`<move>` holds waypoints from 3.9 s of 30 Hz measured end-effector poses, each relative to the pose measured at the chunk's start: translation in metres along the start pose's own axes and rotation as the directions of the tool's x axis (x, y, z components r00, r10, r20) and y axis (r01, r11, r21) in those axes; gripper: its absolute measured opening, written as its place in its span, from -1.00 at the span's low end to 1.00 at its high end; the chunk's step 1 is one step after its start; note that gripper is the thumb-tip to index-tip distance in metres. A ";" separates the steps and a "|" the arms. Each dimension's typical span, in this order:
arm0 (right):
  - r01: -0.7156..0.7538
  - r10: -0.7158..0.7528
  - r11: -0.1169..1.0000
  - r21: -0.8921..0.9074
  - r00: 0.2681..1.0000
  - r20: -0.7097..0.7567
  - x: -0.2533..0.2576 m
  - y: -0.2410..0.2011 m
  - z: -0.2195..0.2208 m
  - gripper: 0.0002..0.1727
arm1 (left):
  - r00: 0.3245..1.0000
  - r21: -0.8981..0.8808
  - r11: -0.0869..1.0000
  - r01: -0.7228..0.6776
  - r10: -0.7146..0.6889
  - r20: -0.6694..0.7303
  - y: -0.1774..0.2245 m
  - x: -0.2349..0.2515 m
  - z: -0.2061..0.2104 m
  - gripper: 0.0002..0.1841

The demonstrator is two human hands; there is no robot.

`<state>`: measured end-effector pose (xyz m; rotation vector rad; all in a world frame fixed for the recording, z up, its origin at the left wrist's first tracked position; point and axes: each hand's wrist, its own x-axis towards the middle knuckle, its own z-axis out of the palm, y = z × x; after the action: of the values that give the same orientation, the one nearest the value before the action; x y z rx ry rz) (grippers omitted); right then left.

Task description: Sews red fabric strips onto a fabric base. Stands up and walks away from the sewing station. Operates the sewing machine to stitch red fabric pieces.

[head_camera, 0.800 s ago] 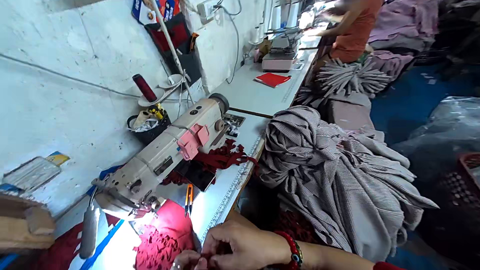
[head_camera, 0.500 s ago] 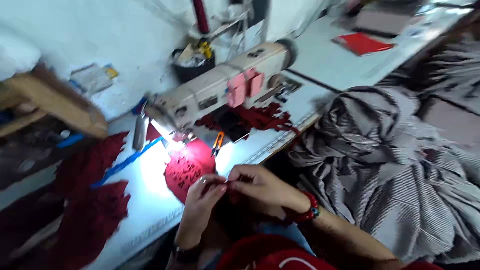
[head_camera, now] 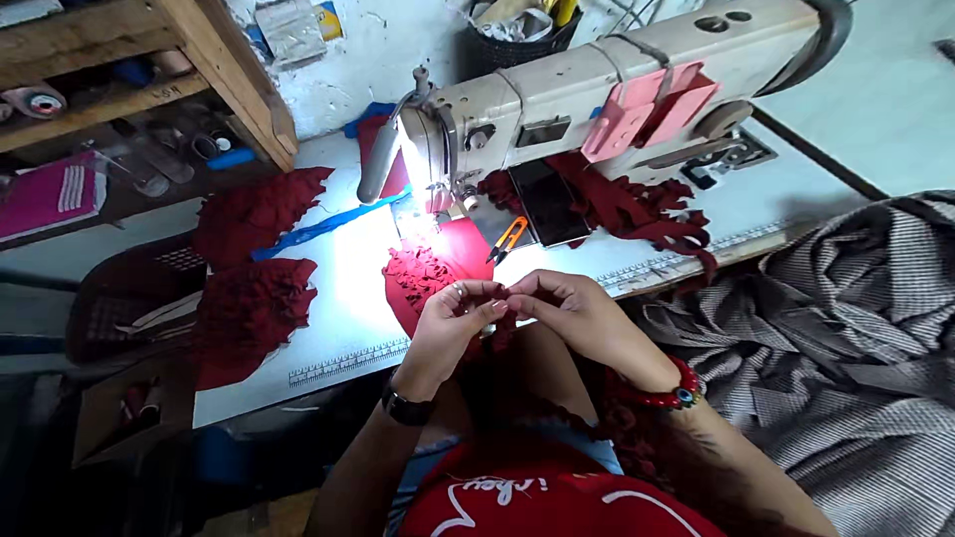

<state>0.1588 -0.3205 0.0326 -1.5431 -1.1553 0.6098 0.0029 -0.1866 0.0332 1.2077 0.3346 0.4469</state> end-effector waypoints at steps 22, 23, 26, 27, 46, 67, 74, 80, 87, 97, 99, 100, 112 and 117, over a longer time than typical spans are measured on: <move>0.167 -0.165 0.986 0.026 0.984 -0.066 0.010 -0.003 -0.031 -0.84 | 0.906 0.755 0.538 -0.374 0.388 0.172 0.011 0.024 -0.049 -0.74; 0.154 -0.150 0.987 0.054 0.987 -0.065 0.012 -0.005 -0.039 -0.83 | 0.903 0.839 0.409 -0.359 0.380 0.201 0.016 0.034 -0.064 -0.72; 0.200 -0.216 0.938 0.282 0.976 0.028 0.019 -0.010 -0.059 -0.84 | 0.927 0.942 0.139 -0.305 0.271 0.259 0.011 0.055 -0.102 -0.62; 0.231 -0.288 0.884 0.407 0.954 0.084 0.022 -0.011 -0.065 -0.84 | 0.924 0.947 0.074 -0.312 0.256 0.284 0.005 0.057 -0.108 -0.62; 0.024 0.026 0.924 -0.381 0.992 0.127 0.145 0.053 0.061 -0.75 | 0.966 0.983 0.047 -0.175 0.202 0.163 -0.010 0.027 -0.118 -0.50; 0.206 -0.169 0.666 -0.717 0.978 0.123 0.142 0.059 0.043 -0.69 | 0.948 0.944 -0.100 -0.316 0.012 0.319 0.007 0.064 -0.122 -0.41; 0.273 -0.243 0.661 -0.699 0.959 0.145 0.142 0.070 0.039 -0.62 | 0.924 0.922 -0.096 -0.375 0.037 0.380 0.006 0.075 -0.127 -0.42; 0.058 -0.065 0.752 -0.656 0.998 0.014 0.146 0.060 0.044 -0.63 | 0.930 0.927 -0.093 -0.363 0.029 0.367 0.004 0.074 -0.128 -0.43; -0.080 0.037 0.772 -0.631 0.996 -0.082 0.148 0.065 0.047 -0.53 | 0.925 0.922 -0.100 -0.375 0.034 0.379 0.004 0.076 -0.127 -0.41; -0.096 0.039 0.752 -0.653 0.994 -0.102 0.149 0.066 0.047 -0.49 | 0.922 0.921 -0.090 -0.379 0.043 0.384 0.003 0.077 -0.129 -0.40; -0.111 0.067 0.760 -0.640 0.993 -0.092 0.150 0.068 0.046 -0.49 | 0.920 0.918 -0.096 -0.384 0.041 0.390 0.003 0.078 -0.129 -0.40; -0.127 0.093 0.772 -0.622 0.992 -0.087 0.150 0.067 0.044 -0.50 | 0.920 0.917 -0.096 -0.387 0.026 0.391 0.004 0.078 -0.129 -0.40; -0.108 0.072 0.767 -0.633 0.994 -0.082 0.150 0.066 0.043 -0.47 | 0.931 0.929 -0.072 -0.362 0.026 0.365 0.002 0.077 -0.130 -0.40; -0.173 0.141 0.798 -0.577 0.985 -0.100 0.149 0.062 0.042 -0.50 | 0.924 0.921 -0.104 -0.376 0.038 0.381 0.004 0.080 -0.127 -0.40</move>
<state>0.2053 -0.1662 -0.0109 -2.1870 -1.2496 0.3226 0.0114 -0.0419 -0.0048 2.9289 0.2173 0.2441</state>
